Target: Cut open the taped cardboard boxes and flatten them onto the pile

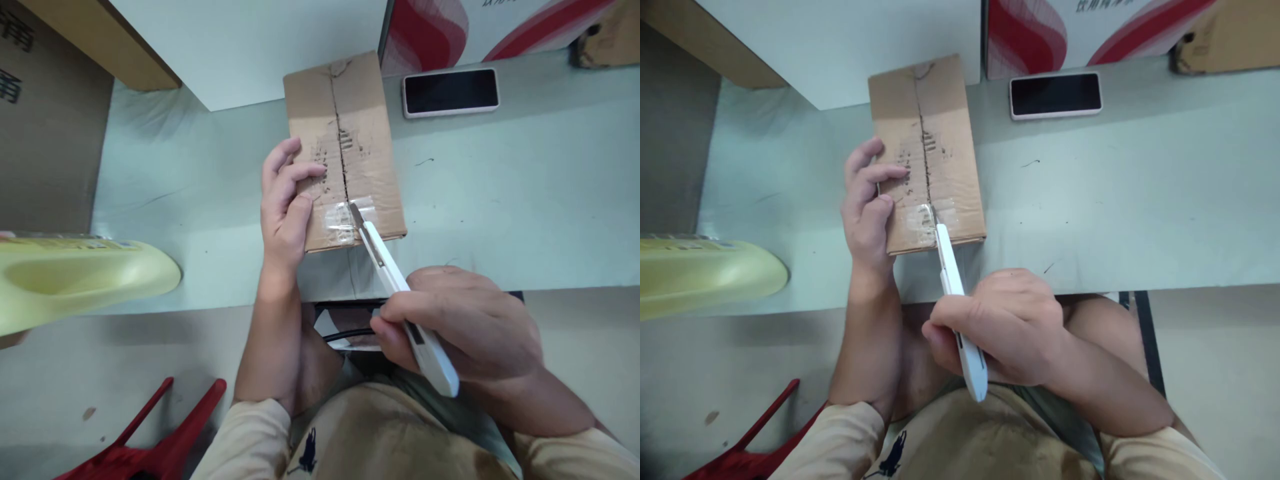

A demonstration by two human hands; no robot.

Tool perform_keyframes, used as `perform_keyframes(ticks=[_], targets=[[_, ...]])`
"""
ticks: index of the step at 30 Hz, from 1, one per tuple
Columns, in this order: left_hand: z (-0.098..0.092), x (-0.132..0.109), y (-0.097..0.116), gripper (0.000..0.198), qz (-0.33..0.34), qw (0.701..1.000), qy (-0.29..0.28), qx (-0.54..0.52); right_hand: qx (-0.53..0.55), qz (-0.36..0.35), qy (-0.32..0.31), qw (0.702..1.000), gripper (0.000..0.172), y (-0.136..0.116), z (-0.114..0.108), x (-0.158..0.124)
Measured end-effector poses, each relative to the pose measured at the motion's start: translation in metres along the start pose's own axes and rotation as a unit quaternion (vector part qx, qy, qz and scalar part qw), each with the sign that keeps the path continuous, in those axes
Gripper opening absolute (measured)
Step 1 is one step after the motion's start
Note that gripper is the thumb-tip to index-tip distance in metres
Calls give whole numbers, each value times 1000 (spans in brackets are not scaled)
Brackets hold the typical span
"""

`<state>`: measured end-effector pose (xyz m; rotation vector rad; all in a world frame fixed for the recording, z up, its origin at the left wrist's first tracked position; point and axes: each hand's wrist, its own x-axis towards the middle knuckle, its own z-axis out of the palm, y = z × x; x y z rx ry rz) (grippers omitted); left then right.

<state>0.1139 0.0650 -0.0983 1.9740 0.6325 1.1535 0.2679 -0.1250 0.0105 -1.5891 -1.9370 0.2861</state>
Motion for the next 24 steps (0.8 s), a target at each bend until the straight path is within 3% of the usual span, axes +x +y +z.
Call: perform_keyframes(ticks=[5, 8, 18, 24], targets=[[10, -1, 17, 50, -32, 999, 33, -7, -6, -9, 54, 998, 30, -4, 7, -1], [14, -2, 22, 52, -55, 997, 47, 3, 11, -11, 49, 999, 25, -6, 10, -5], [12, -2, 20, 47, -30, 999, 35, 2, 31, -12, 34, 999, 25, -4, 9, -3], [14, -3, 15, 49, -29, 998, 47, -4, 3, 3, 63, 998, 23, -3, 17, -5]])
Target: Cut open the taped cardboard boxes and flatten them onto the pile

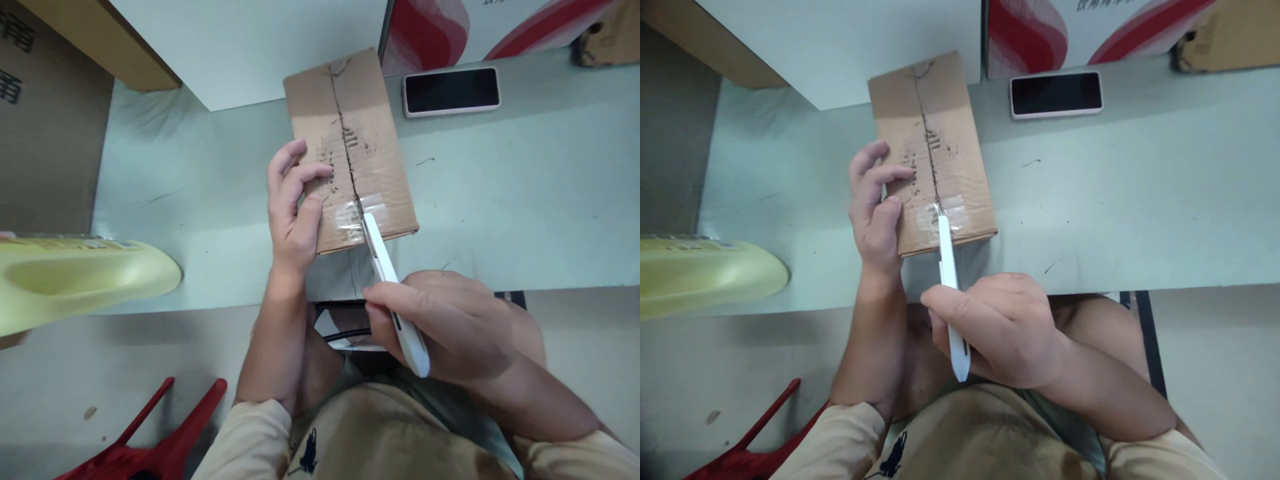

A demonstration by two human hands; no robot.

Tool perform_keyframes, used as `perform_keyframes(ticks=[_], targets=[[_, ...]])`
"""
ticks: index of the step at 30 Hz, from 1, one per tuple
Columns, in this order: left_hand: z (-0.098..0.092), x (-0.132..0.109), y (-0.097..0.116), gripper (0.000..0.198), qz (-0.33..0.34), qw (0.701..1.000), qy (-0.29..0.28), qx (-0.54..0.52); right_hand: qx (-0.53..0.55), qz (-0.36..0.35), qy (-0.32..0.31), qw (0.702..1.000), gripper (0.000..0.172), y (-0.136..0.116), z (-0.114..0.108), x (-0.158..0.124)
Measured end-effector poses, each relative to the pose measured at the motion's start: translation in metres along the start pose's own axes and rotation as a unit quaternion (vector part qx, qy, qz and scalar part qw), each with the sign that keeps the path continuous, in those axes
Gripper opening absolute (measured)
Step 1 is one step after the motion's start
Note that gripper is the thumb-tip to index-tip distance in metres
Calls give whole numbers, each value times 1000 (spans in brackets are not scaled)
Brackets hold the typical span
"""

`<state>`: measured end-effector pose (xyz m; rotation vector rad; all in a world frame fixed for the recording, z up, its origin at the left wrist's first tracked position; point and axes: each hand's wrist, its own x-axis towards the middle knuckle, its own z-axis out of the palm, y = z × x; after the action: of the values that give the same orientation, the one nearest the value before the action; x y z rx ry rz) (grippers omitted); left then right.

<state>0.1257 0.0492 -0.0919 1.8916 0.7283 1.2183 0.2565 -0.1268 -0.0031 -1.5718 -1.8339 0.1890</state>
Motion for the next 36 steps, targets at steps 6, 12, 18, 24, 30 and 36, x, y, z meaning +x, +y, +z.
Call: perform_keyframes(ticks=[6, 12, 18, 24, 30, 36], targets=[[0, 0, -6, 40, 43, 999, -3, 2, -7, -5, 19, 1000, 15, -8, -10, -4], [-1, 0, -8, 41, 36, 999, -8, 6, -5, -7, 86, 996, 15, -5, 3, -8], [0, 0, -8, 41, 38, 999, -5, -1, -1, 4, 51, 999, 15, -10, -6, -6], [0, 1, -6, 45, 20, 1000, -3, -6, 29, 12, 12, 999, 19, -14, -14, -6], [0, 0, -8, 44, 21, 1000, -8, -9, 26, 25, 19, 999, 16, -13, -16, -7], [1, 1, -8, 44, 13, 1000, -11, -12, 61, -10, -16, 998, 20, -13, -23, -5]])
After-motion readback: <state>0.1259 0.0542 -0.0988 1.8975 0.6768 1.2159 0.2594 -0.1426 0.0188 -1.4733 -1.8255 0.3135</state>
